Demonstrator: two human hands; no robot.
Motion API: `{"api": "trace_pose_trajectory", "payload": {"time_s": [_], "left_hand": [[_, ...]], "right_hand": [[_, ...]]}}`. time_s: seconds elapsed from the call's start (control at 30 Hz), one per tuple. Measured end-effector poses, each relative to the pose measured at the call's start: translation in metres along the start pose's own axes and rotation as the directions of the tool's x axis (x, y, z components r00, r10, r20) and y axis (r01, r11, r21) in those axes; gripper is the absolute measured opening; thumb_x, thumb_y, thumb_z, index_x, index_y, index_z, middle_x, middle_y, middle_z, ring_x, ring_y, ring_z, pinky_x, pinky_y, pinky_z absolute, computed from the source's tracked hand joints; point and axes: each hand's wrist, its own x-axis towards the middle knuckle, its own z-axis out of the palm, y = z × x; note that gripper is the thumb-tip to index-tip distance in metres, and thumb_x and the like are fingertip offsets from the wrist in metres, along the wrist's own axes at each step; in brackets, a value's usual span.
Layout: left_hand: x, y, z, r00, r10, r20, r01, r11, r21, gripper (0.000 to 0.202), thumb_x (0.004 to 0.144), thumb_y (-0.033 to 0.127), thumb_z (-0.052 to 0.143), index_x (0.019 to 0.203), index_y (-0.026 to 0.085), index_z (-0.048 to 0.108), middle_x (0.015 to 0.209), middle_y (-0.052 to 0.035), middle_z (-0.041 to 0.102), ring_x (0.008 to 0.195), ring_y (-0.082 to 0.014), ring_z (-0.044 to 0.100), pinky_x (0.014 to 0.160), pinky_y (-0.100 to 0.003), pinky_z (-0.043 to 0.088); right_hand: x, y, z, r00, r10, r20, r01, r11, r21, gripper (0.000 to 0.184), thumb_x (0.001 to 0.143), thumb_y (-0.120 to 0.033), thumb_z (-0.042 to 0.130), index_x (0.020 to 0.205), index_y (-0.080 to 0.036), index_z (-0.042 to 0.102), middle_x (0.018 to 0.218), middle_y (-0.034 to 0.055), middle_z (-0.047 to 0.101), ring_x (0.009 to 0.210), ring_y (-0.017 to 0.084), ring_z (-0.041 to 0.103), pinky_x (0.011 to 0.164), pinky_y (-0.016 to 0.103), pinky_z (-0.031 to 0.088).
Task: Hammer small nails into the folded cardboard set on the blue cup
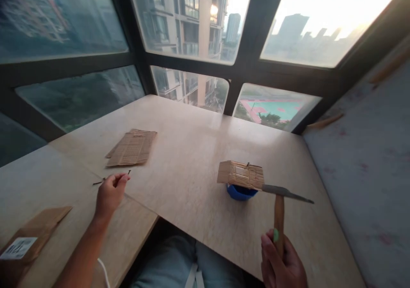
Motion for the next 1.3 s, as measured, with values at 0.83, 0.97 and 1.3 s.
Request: {"api": "trace_pose_trajectory", "payload": {"time_s": [0.83,0.97,1.3], "left_hand": [[-0.087,0.222,0.240,0.484,0.462,0.743,0.076,0.824,-0.562,0.029,0.072,0.040,0.077,0.082,0.013,0.072,0.080,-0.0079,0.074,0.071,-0.0187,0.069,0.060,-0.027,0.051],[-0.085,0.222,0.261,0.486,0.564,0.668,-0.209,0.817,-0.537,0.021,0.075,0.037,0.074,0.082,0.017,0.077,0.095,-0.0096,0.076,0.089,-0.0234,0.069,0.077,-0.035,0.052],[-0.080,0.214,0.279,0.360,0.638,0.681,-0.322,0.770,-0.551,0.017,0.080,0.034,0.071,0.088,0.023,0.079,0.108,-0.0080,0.074,0.106,-0.0239,0.065,0.100,-0.041,0.046]], "right_hand": [[0.034,-0.010,-0.001,0.999,-0.029,-0.037,0.033,0.994,0.104,0.042,0.077,-0.055,0.074,0.087,-0.021,0.052,0.041,-0.0136,0.038,0.027,0.000,0.022,0.026,0.009,0.021],[0.048,-0.015,-0.006,0.997,-0.062,0.036,0.059,0.995,0.079,0.039,0.080,-0.054,0.072,0.087,-0.021,0.052,0.039,-0.0137,0.037,0.026,0.001,0.022,0.025,0.011,0.022],[0.078,-0.049,-0.011,0.980,-0.062,0.188,0.061,0.998,0.013,0.038,0.083,-0.055,0.066,0.087,-0.020,0.053,0.058,-0.0097,0.048,0.027,0.000,0.030,0.024,0.012,0.026]]}}
